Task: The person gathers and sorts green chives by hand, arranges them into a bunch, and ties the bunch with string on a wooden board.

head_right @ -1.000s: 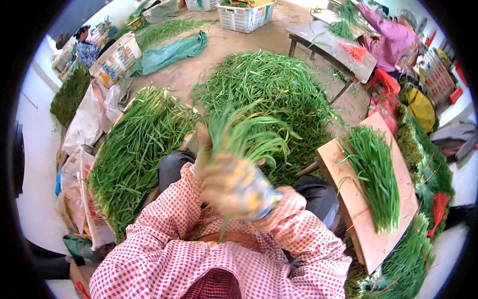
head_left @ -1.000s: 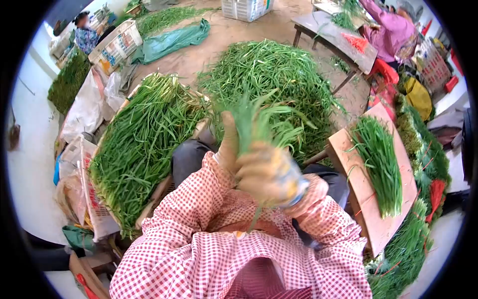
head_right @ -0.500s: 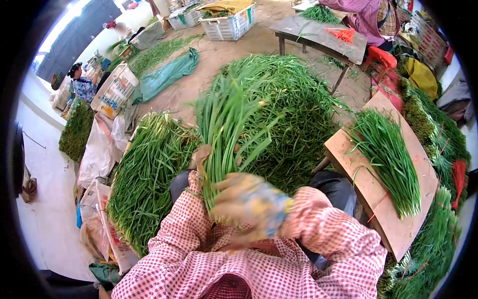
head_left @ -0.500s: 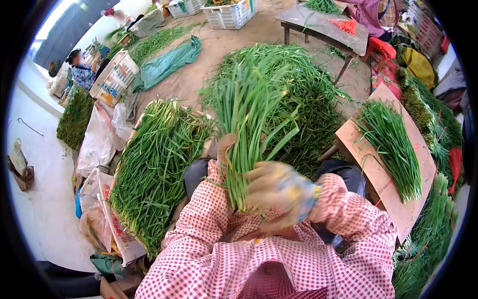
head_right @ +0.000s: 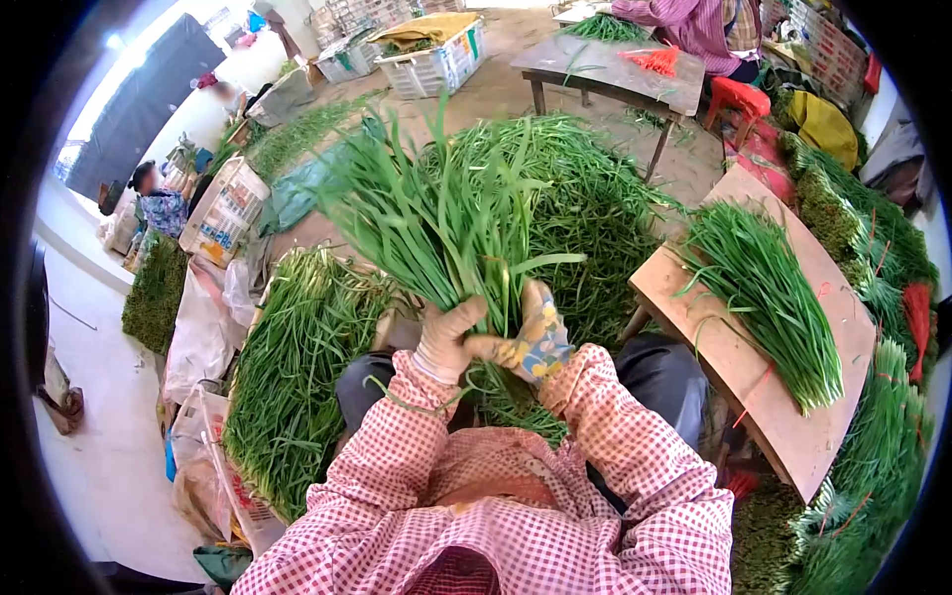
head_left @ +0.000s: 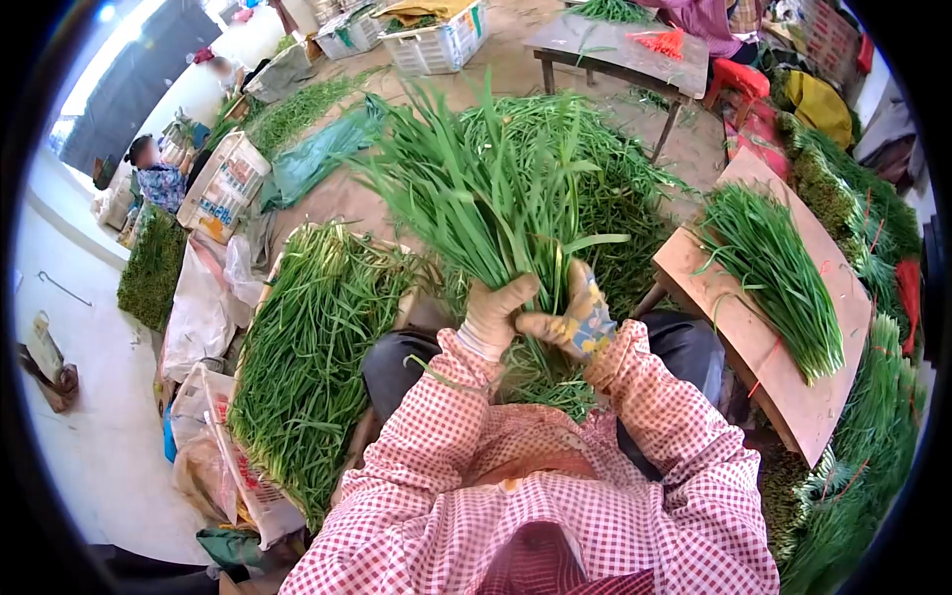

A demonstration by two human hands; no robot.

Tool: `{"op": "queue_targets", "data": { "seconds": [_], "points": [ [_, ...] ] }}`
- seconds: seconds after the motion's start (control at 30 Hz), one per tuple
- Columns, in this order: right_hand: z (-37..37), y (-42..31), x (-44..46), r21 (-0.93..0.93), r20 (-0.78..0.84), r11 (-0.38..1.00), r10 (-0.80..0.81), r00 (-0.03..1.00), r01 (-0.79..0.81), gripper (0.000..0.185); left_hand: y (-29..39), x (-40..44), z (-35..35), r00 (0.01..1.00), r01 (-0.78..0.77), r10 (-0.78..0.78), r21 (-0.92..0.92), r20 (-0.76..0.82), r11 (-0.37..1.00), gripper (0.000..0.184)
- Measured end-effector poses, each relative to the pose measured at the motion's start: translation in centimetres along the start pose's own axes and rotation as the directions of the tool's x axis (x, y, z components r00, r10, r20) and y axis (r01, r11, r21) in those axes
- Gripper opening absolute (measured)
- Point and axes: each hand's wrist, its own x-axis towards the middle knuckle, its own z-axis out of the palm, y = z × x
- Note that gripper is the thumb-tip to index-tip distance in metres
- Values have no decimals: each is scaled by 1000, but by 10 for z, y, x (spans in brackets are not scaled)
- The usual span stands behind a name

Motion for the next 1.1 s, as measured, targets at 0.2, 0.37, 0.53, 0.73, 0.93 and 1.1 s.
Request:
{"op": "queue_targets", "data": {
  "seconds": [0.2,0.37,0.53,0.73,0.93,1.1],
  "points": [
    [3,-5,8,-111,-82,993,-47,996,38,94,-63,-6,-27,965,259,-201,-510,166,820,42],
    [23,15,-7,114,-230,993,20,973,7,49,-28,-17,10,975,162,-169,-60,-143,985,34],
    [21,0,-7,343,-319,917,317,893,-203,31,-18,-19,6,957,184,-261,-425,-130,887,44],
    [29,6,-8,662,-188,735,353,917,-147,28,-22,-24,-1,931,249,-344,-477,-122,843,43],
    [35,2,-12,197,-243,971,179,953,-132,27,-28,-26,-6,961,227,-248,-169,-120,959,39],
    [20,12,-15,622,-310,779,342,887,-83,21,-12,-23,-12,940,229,-298,-338,-167,913,33]
  ]
}}
